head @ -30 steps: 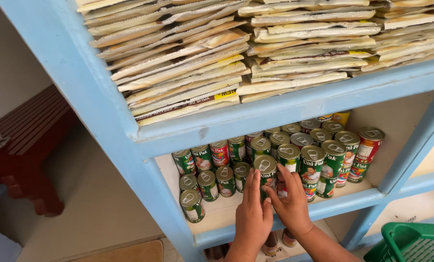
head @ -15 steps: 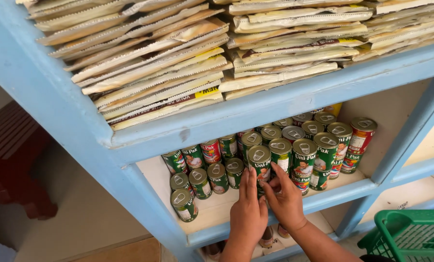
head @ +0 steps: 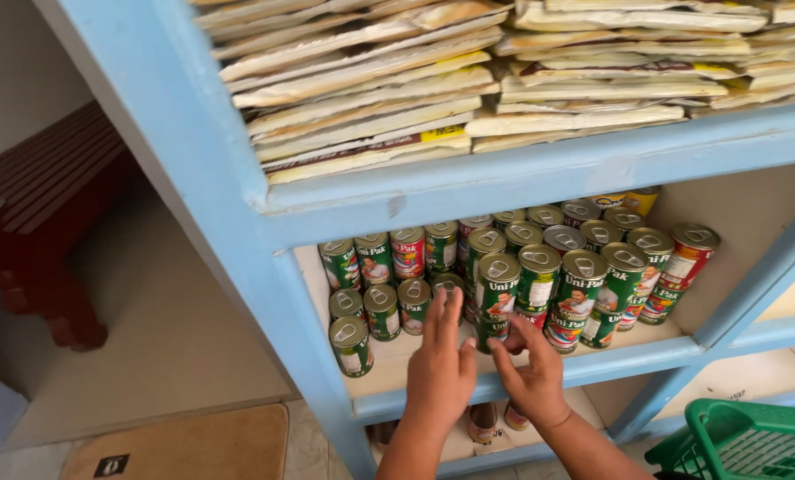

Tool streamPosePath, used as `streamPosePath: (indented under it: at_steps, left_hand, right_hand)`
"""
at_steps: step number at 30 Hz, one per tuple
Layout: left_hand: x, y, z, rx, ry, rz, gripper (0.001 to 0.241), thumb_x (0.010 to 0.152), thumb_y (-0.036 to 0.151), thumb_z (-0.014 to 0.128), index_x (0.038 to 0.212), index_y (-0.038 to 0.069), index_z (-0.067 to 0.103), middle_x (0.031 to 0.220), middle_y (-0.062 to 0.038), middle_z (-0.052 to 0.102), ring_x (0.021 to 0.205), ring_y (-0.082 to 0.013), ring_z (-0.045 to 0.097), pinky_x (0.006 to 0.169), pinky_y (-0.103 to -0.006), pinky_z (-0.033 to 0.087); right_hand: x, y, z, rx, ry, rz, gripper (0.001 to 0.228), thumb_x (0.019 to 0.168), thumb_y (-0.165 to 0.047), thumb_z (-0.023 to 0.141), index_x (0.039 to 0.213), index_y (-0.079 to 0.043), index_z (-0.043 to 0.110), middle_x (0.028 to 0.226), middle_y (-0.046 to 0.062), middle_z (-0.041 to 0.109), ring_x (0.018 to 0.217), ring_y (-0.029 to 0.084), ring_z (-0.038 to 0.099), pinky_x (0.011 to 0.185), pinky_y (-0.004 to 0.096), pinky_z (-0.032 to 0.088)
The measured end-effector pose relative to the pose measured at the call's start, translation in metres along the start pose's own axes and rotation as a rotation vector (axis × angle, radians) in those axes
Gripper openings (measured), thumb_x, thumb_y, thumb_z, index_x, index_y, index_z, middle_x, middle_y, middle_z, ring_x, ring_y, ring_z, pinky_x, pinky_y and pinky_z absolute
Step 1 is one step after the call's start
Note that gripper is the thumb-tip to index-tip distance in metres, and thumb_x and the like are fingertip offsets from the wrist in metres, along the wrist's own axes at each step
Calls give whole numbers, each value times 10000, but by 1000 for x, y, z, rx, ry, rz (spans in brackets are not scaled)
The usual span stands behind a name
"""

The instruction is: Organizing and straightening canned goods on a store shelf.

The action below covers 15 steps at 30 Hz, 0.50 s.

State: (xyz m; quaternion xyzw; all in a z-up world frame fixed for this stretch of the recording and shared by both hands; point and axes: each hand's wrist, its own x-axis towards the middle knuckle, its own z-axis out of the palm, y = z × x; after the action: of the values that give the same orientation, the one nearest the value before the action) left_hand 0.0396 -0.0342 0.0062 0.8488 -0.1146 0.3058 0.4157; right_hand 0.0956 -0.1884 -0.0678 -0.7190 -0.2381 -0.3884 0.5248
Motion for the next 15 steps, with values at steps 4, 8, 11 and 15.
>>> streamPosePath:
  at_steps: [4,8,11,15]
  left_hand:
    - [-3,4,-26,-69,163,32,673,911,31,624,1539,143,409,1571,-198,446,1292,-422,601,824,-402,633]
    - [-6,4,-45,-92,250,-34,605,915,4,592,1493,136,470,1542,-181,503,1259,-369,643,818,-370,633]
    - [-11,0,-52,-46,294,-18,581,921,7,599,1480,129,498,1508,-178,530,1251,-373,645,836,-377,626]
    - [-15,-2,-57,16,310,26,572,909,9,615,1464,112,518,1474,-192,543,1229,-396,646,865,-393,611]
  right_hand:
    - [3,-34,10,-12,-200,15,436,800,-33,798,1212,-51,656,754,35,661,640,133,643,568,288,531]
    - [17,-55,29,40,-491,46,420,812,-26,740,1222,-51,656,745,76,634,645,201,631,589,317,532]
    - [30,-64,48,17,-574,190,411,825,-61,719,1231,-79,664,733,90,648,621,232,638,573,340,528]
    - [45,-58,75,35,-583,95,453,819,-85,697,1267,-68,632,860,109,693,679,239,666,606,347,550]
